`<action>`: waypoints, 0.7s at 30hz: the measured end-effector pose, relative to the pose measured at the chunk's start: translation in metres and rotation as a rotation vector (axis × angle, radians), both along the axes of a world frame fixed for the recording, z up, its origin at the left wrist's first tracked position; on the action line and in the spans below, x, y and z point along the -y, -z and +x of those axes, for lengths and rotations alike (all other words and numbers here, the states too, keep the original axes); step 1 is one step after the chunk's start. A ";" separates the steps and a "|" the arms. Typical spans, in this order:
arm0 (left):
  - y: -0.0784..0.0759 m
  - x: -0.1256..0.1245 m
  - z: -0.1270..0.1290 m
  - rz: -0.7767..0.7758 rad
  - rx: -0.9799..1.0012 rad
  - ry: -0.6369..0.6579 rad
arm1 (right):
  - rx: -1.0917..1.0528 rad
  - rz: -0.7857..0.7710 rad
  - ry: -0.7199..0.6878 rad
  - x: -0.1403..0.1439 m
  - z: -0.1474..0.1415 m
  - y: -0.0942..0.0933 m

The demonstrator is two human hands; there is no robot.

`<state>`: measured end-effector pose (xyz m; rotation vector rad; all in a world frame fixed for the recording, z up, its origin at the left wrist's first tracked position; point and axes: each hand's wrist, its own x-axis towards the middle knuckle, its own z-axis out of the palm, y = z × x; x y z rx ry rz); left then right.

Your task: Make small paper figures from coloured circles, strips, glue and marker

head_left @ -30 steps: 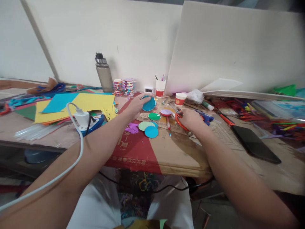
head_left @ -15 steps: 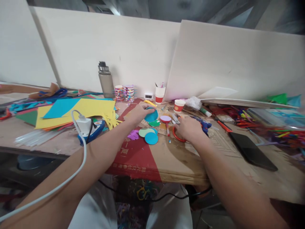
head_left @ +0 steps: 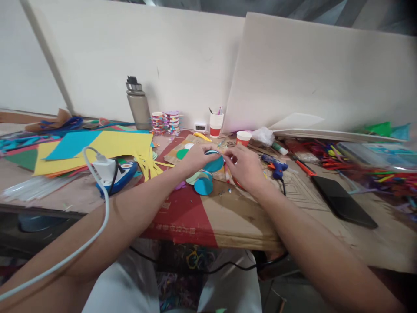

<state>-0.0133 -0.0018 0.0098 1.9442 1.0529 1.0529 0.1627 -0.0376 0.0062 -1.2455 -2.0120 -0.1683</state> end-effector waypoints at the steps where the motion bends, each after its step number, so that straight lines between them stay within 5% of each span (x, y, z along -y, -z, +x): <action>1: -0.001 0.001 0.001 -0.013 0.005 0.001 | 0.001 0.009 0.000 0.000 0.000 0.000; 8: -0.004 0.005 0.007 -0.144 0.113 -0.011 | -0.031 0.055 0.017 -0.001 -0.002 0.000; 17: 0.009 -0.004 0.015 -0.235 0.357 0.053 | -0.012 0.162 0.015 -0.006 -0.003 0.006; 21: 0.009 -0.012 0.006 -0.184 0.335 -0.073 | 0.026 0.223 0.059 -0.007 0.000 0.002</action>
